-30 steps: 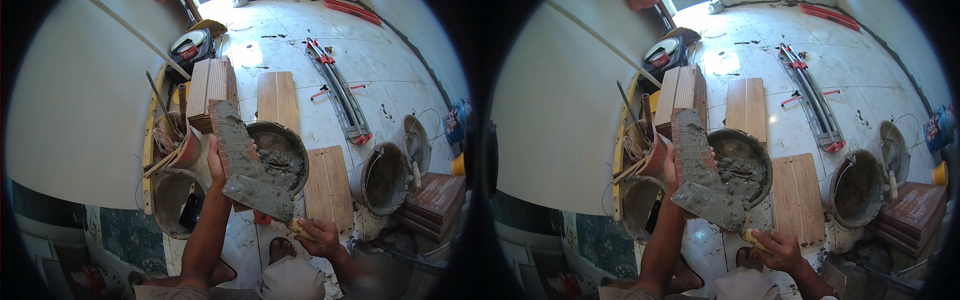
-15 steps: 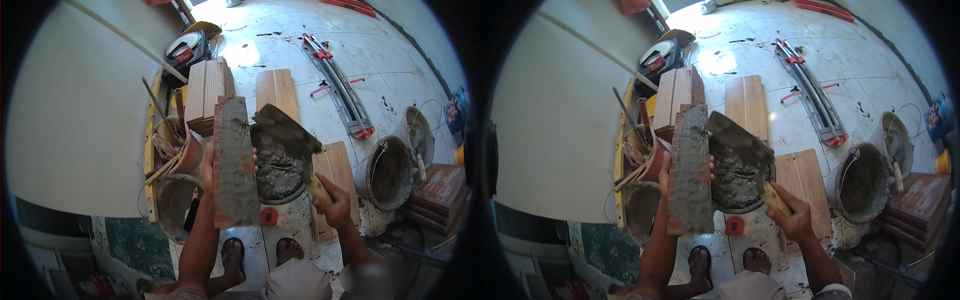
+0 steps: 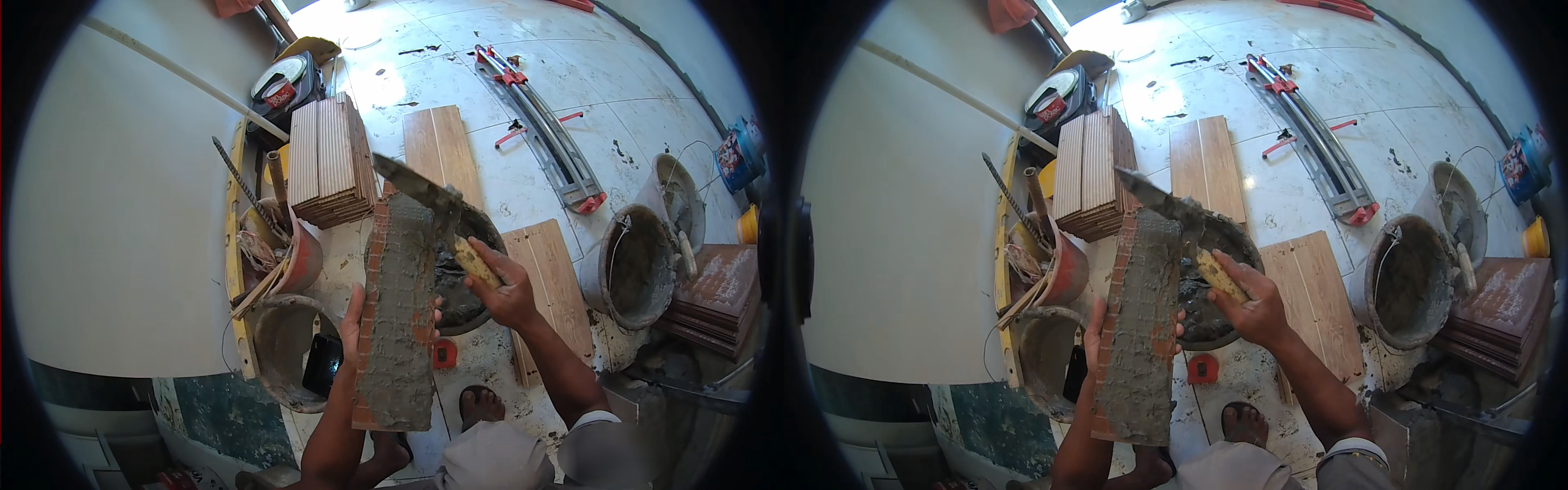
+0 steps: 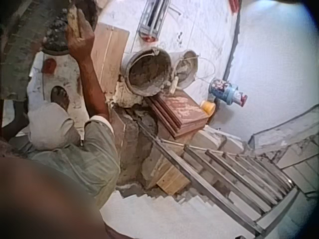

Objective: Applying mortar to tiles and installing them on concrete stair steps during a renovation.

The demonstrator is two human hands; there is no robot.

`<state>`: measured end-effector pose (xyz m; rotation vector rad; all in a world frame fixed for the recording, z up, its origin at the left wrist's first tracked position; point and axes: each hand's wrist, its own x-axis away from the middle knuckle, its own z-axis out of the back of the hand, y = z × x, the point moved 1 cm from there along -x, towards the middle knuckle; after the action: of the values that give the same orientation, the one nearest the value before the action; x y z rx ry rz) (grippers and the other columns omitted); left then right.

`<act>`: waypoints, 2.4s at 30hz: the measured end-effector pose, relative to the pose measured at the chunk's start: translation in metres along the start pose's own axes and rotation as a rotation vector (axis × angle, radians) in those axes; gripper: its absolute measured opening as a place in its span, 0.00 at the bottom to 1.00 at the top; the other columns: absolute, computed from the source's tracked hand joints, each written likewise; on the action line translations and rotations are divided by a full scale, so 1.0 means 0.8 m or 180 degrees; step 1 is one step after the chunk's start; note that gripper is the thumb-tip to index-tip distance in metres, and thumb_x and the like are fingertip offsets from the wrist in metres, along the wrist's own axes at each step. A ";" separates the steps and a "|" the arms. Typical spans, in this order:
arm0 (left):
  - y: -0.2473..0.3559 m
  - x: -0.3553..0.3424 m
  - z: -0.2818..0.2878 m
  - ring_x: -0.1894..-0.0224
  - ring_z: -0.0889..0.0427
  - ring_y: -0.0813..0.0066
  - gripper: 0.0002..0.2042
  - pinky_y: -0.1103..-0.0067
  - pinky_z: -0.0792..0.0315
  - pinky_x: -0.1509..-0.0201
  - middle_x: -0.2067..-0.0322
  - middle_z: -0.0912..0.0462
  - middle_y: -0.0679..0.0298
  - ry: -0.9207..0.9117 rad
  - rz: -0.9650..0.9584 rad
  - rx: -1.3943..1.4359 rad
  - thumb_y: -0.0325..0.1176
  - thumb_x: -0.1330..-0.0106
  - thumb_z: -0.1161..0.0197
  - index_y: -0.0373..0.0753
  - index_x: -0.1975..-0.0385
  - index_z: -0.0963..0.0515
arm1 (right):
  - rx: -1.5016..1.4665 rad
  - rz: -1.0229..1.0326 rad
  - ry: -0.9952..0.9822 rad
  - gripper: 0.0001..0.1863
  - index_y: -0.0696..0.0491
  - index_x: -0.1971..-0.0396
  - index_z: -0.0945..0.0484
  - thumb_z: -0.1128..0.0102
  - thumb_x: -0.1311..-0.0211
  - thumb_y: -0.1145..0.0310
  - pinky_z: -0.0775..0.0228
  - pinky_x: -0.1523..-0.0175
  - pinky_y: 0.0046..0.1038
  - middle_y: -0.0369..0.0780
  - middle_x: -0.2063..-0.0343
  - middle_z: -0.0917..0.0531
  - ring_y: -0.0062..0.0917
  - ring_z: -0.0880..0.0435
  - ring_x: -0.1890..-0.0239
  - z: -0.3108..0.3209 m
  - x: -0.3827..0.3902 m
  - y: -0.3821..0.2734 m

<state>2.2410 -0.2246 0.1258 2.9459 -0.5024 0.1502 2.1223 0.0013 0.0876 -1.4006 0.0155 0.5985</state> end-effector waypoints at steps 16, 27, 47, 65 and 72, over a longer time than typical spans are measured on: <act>-0.011 0.012 0.007 0.39 0.22 0.28 0.53 0.47 0.18 0.39 0.33 0.33 0.27 -0.0041 -0.0217 0.0223 0.75 0.27 0.52 0.28 0.22 0.47 | 0.0997 0.0338 -0.0384 0.38 0.49 0.29 0.23 0.22 0.42 0.71 0.20 0.65 0.35 0.44 0.65 0.15 0.37 0.13 0.70 0.021 0.072 -0.026; 0.009 -0.036 0.020 0.47 0.14 0.50 0.40 0.55 0.19 0.41 0.49 0.15 0.47 0.0642 -0.1016 -0.0305 0.71 0.22 0.56 0.34 0.37 0.26 | 0.0817 0.0218 -0.0710 0.39 0.52 0.29 0.23 0.21 0.43 0.71 0.23 0.68 0.35 0.43 0.69 0.16 0.34 0.17 0.74 0.030 0.127 -0.070; 0.135 -0.146 0.000 0.67 0.17 0.56 0.40 0.62 0.19 0.62 0.68 0.19 0.53 0.1248 -0.1552 -0.2038 0.76 0.27 0.54 0.34 0.56 0.25 | -0.0109 -0.0740 -0.0307 0.34 0.61 0.34 0.21 0.22 0.41 0.71 0.20 0.46 0.31 0.51 0.55 0.10 0.34 0.09 0.54 0.088 0.189 -0.084; 0.167 -0.038 -0.088 0.37 0.21 0.41 0.50 0.51 0.19 0.37 0.33 0.29 0.35 -0.0086 -0.0320 -0.2061 0.72 0.25 0.51 0.28 0.22 0.45 | 0.2804 -0.1323 -0.1143 0.14 0.56 0.56 0.16 0.34 0.38 0.64 0.15 0.58 0.44 0.48 0.65 0.12 0.43 0.08 0.61 -0.041 0.035 -0.092; 0.168 -0.061 -0.078 0.33 0.24 0.43 0.50 0.54 0.24 0.29 0.31 0.33 0.36 -0.1221 0.0280 -0.1281 0.66 0.24 0.44 0.28 0.21 0.51 | 0.2581 -0.2076 -0.0860 0.35 0.46 0.30 0.27 0.30 0.33 0.48 0.19 0.45 0.48 0.49 0.48 0.18 0.47 0.13 0.46 0.009 0.119 -0.135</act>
<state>2.1453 -0.3239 0.1982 2.5563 -0.6249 -0.4609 2.2444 0.0395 0.1544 -0.4735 -0.3648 0.1769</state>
